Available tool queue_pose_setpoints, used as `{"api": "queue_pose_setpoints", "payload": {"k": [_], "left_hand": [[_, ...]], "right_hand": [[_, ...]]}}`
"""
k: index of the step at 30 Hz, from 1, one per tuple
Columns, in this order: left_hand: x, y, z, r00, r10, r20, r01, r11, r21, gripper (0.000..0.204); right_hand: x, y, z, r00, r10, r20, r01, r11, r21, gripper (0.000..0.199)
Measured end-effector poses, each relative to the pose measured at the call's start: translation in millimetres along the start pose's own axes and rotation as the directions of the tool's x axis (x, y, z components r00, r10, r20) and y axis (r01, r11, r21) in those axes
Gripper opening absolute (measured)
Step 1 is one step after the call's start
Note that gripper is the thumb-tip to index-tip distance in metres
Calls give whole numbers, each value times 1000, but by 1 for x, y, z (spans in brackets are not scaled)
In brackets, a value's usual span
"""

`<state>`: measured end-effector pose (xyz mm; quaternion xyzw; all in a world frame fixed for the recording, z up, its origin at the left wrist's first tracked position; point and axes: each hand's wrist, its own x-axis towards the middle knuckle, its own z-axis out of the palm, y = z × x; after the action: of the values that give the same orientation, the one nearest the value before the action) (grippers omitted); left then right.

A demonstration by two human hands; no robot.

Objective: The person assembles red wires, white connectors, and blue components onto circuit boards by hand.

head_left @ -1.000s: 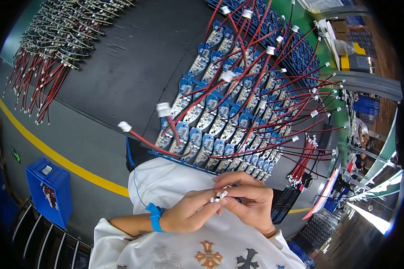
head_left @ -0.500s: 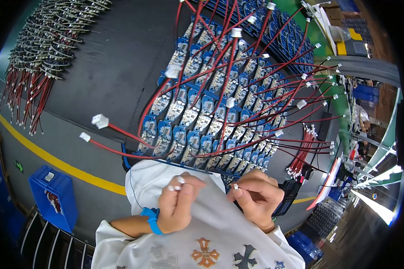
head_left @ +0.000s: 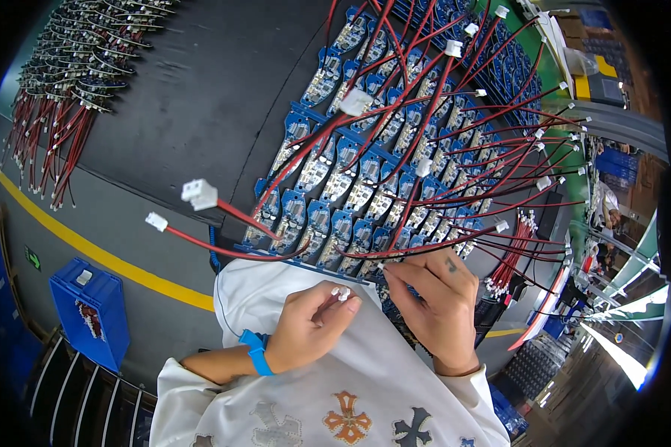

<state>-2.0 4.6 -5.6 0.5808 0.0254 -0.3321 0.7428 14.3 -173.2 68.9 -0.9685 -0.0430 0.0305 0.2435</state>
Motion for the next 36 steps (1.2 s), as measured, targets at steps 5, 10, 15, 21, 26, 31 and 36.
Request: {"api": "queue_pose_setpoints", "payload": {"k": [5,10,15,21,26,31,36], "left_hand": [[4,-10,-6,999,15,45,-18,998,63,12],[6,-8,-4,999,-2,54,0,1000,22,8],[8,-8,-4,996,89,25,-90,995,46,10],[9,-12,-4,990,138,36,-140,988,66,12],[10,-12,-1,993,115,35,-116,993,28,12],[8,-11,-4,998,52,22,-52,999,-6,11],[9,-10,-5,994,109,-9,-108,993,54,10]], "right_hand": [[11,-7,3,995,24,100,-12,993,-114,17],[18,-15,-3,971,24,238,47,956,-290,14],[31,-14,-7,929,-65,365,171,948,-268,13],[41,-13,-8,861,-123,494,260,940,-219,14],[42,-12,-7,852,-85,516,194,967,-162,13],[45,-7,-12,857,-75,510,181,970,-162,6],[43,-11,-11,857,-107,504,213,964,-157,14]]}}
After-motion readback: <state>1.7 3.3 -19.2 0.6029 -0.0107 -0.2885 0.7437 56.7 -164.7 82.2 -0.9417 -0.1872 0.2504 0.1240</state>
